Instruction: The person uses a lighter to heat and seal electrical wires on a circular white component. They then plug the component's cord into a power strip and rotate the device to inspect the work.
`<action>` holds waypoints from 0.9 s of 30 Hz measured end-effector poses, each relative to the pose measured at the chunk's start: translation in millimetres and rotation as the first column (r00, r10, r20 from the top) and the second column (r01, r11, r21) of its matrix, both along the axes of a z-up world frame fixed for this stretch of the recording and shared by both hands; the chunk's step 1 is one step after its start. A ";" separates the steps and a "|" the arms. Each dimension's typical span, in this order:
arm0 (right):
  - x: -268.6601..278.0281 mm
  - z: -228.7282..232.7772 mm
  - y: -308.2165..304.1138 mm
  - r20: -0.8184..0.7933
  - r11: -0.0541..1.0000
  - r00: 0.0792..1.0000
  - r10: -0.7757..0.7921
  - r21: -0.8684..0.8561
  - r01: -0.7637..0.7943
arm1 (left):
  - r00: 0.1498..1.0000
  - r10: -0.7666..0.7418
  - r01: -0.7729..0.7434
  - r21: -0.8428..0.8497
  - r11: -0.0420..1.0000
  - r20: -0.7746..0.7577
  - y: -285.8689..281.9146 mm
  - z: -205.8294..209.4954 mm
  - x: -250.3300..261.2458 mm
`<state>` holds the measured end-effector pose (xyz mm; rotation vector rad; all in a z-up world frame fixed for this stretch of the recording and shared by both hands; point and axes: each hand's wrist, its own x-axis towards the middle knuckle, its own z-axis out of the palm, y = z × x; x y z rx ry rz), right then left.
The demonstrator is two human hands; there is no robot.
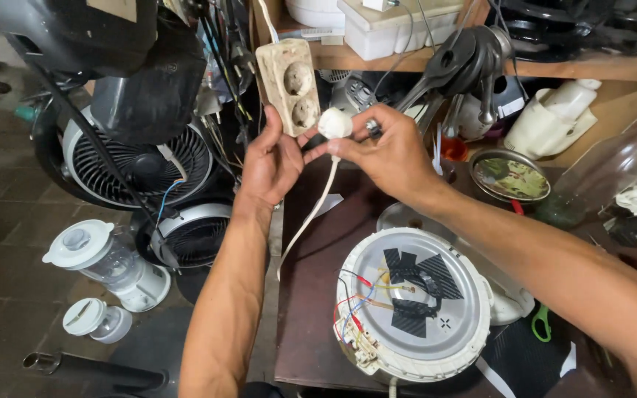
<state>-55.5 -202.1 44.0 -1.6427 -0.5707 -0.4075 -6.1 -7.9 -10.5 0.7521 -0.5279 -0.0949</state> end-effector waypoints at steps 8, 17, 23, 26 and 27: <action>1.9 6.9 10.0 0.141 0.992 0.989 -0.032 -0.117 0.049 | 0.995 0.099 -0.099 0.019 0.995 -0.009 12.6 2.7 -9.2; 0.2 9.1 19.0 0.144 0.978 0.990 -0.006 -0.206 0.036 | 0.990 0.134 -0.135 -0.023 0.991 -0.036 10.5 -15.9 0.3; 4.6 8.7 17.7 0.161 0.978 0.987 0.017 -0.206 0.017 | 0.987 0.147 -0.149 -0.022 0.989 -0.061 6.9 -19.6 0.0; -6.0 13.4 19.9 0.183 0.979 0.983 0.016 -0.203 0.021 | 0.986 0.147 -0.150 -0.030 0.988 -0.076 5.9 -25.5 3.3; -12.6 15.4 20.4 0.193 0.976 0.981 0.004 -0.213 0.038 | 0.985 0.146 -0.150 -0.042 0.988 -0.088 4.7 -26.5 4.1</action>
